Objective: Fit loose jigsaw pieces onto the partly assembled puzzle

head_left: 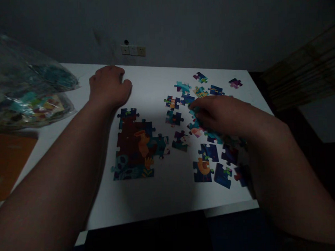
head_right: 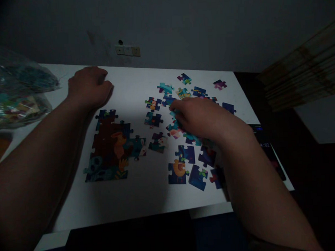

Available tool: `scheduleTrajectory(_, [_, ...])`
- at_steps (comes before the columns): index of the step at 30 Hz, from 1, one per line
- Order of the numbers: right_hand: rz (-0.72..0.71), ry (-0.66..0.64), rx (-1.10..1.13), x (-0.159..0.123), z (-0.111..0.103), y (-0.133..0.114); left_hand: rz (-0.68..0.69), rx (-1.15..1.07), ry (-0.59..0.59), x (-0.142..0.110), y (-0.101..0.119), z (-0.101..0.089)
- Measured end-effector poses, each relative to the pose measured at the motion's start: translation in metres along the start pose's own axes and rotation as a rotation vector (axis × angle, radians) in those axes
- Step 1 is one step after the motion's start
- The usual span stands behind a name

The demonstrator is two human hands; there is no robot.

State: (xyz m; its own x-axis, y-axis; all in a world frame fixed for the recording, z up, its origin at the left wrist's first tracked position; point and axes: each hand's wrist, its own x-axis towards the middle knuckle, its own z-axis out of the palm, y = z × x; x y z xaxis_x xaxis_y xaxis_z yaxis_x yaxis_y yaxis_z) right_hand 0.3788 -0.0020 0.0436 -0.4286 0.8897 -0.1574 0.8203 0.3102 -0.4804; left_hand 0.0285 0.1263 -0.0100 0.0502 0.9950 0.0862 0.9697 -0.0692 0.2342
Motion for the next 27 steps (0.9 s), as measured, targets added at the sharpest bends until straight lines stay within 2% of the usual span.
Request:
scheduleTrajectory(3, [0.013, 0.044, -0.043, 0.0, 0.004, 0.008, -0.002, -0.005, -0.013, 0.001, -0.001, 0.001])
scheduleTrajectory(8, [-0.013, 0.06, 0.01, 0.001, 0.001, 0.013, -0.001, -0.011, -0.014, 0.002, -0.002, 0.001])
scheduleTrajectory(13, [0.033, 0.1, -0.19, 0.004, -0.006, 0.016, 0.005, -0.026, -0.01, 0.002, -0.001, 0.001])
scheduleTrajectory(16, [0.025, 0.119, -0.219, 0.002, -0.011, 0.019, 0.0, -0.036, -0.004, 0.002, -0.002, 0.001])
scheduleTrajectory(22, [0.038, 0.116, -0.183, -0.001, -0.014, 0.028, -0.003, 0.009, -0.008, 0.003, -0.002, 0.001])
scheduleTrajectory(27, [0.114, 0.084, -0.271, 0.0, -0.012, 0.036, -0.018, 0.007, -0.011, 0.001, 0.001, 0.0])
